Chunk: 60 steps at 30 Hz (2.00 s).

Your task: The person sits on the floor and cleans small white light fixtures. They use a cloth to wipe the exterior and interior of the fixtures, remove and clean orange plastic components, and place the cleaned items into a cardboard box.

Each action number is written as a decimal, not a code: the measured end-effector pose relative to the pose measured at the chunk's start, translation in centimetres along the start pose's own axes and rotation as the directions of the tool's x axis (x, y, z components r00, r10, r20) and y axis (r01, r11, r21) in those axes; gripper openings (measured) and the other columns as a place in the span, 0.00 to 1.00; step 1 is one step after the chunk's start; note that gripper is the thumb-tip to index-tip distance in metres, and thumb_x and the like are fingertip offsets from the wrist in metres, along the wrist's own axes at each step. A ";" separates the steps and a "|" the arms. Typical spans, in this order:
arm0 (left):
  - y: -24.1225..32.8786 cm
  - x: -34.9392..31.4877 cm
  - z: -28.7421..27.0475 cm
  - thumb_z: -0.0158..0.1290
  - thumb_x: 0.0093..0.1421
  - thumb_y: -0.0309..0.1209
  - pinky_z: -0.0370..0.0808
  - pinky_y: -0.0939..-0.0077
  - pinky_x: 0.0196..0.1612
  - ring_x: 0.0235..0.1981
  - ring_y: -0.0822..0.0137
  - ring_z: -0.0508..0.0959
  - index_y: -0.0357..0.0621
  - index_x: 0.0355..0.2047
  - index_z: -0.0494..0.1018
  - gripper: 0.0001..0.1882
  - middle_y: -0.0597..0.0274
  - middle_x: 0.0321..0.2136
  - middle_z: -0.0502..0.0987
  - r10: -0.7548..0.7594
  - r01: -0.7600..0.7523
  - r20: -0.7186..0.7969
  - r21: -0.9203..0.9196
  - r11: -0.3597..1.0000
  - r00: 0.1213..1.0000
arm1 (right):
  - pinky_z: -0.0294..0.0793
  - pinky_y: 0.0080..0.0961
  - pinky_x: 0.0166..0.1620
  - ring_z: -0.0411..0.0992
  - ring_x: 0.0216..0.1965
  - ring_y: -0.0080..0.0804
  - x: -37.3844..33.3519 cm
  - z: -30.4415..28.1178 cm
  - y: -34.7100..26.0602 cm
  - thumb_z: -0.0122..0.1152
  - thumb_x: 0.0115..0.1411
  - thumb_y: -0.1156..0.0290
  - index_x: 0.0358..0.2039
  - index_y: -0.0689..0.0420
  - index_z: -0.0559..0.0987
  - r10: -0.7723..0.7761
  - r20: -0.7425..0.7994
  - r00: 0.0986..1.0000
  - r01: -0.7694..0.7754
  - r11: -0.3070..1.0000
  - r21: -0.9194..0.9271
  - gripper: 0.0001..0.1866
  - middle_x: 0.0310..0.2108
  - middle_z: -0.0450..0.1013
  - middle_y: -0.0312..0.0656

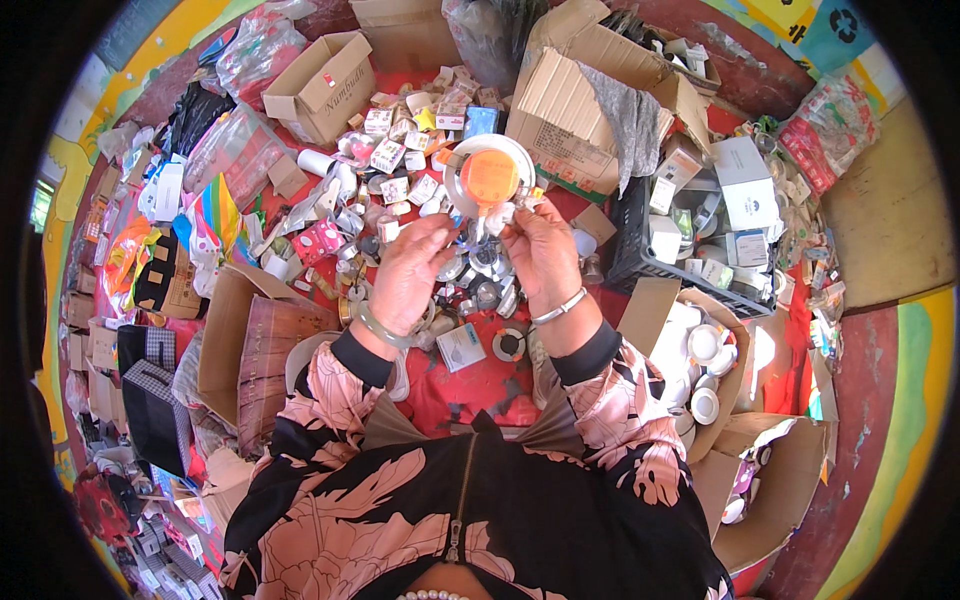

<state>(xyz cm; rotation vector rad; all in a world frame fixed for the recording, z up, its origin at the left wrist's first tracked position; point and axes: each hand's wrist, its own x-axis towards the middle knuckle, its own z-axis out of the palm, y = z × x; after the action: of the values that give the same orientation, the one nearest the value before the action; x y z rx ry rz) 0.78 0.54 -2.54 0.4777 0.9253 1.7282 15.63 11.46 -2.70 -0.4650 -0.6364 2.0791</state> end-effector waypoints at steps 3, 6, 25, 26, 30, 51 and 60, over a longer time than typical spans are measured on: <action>-0.6 0.8 -0.1 0.50 0.58 0.26 0.67 0.72 0.51 0.46 0.65 0.72 0.36 0.47 0.68 0.16 0.58 0.45 0.72 0.023 -0.011 0.121 -0.103 0.995 0.992 | 0.73 0.24 0.38 0.73 0.34 0.29 -0.7 1.9 1.2 0.43 0.58 0.82 0.39 0.61 0.72 0.051 -0.026 0.998 -0.052 0.999 -0.018 0.10 0.34 0.73 0.42; -0.3 0.7 0.2 0.47 0.60 0.25 0.66 0.72 0.52 0.45 0.68 0.72 0.35 0.45 0.69 0.13 0.59 0.43 0.73 0.105 -0.070 0.170 -0.198 0.978 0.980 | 0.74 0.23 0.37 0.73 0.34 0.28 -1.5 2.4 1.5 0.45 0.57 0.83 0.43 0.60 0.71 0.052 0.032 0.998 -0.049 0.994 -0.100 0.13 0.35 0.74 0.41; 0.3 1.5 -1.2 0.47 0.61 0.31 0.73 0.65 0.49 0.47 0.62 0.73 0.43 0.45 0.67 0.12 0.58 0.46 0.72 0.054 0.013 0.129 -0.468 0.884 0.990 | 0.68 0.15 0.31 0.70 0.28 0.19 -0.9 3.3 -1.2 0.54 0.56 0.80 0.36 0.60 0.72 -0.076 0.066 0.995 0.099 0.824 -0.558 0.07 0.31 0.73 0.36; 0.3 1.2 -0.5 0.48 0.60 0.31 0.73 0.65 0.49 0.48 0.62 0.73 0.43 0.46 0.67 0.13 0.57 0.47 0.72 0.027 0.016 0.089 -0.456 0.890 0.996 | 0.68 0.15 0.32 0.69 0.29 0.19 -0.8 3.5 -0.4 0.54 0.55 0.80 0.37 0.60 0.71 -0.088 0.057 0.994 0.105 0.813 -0.573 0.08 0.32 0.73 0.36; 1.0 1.1 -0.4 0.45 0.62 0.30 0.72 0.65 0.51 0.48 0.61 0.73 0.43 0.47 0.66 0.13 0.57 0.47 0.72 0.099 -0.041 0.102 -0.467 0.883 0.990 | 0.71 0.19 0.38 0.72 0.35 0.25 -2.2 4.8 -0.3 0.49 0.57 0.80 0.43 0.63 0.70 0.138 -0.029 0.990 -0.138 0.904 -0.405 0.12 0.38 0.72 0.40; 2.7 -0.2 -1.1 0.46 0.63 0.31 0.59 0.91 0.18 0.17 0.86 0.64 0.39 0.40 0.72 0.10 0.74 0.21 0.71 0.066 -0.090 0.228 0.098 0.991 0.971 | 0.69 0.17 0.38 0.71 0.32 0.20 -2.6 2.7 -3.0 0.56 0.48 0.85 0.34 0.63 0.77 0.255 0.142 0.957 -0.129 0.805 -0.580 0.11 0.31 0.74 0.35; 3.9 -1.0 -0.9 0.45 0.64 0.30 0.52 0.91 0.16 0.15 0.87 0.59 0.38 0.44 0.71 0.12 0.74 0.23 0.71 -0.109 0.010 0.333 0.286 0.958 0.937 | 0.67 0.16 0.35 0.69 0.30 0.18 -2.5 2.6 -4.2 0.56 0.46 0.84 0.33 0.66 0.78 0.310 0.065 0.948 -0.165 0.659 -0.733 0.11 0.29 0.73 0.34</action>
<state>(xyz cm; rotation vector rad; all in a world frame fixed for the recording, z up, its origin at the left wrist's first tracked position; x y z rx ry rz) -1.85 -1.20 0.04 0.9011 0.9183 1.4017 18.24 10.67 2.13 -0.8392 -1.6178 2.0601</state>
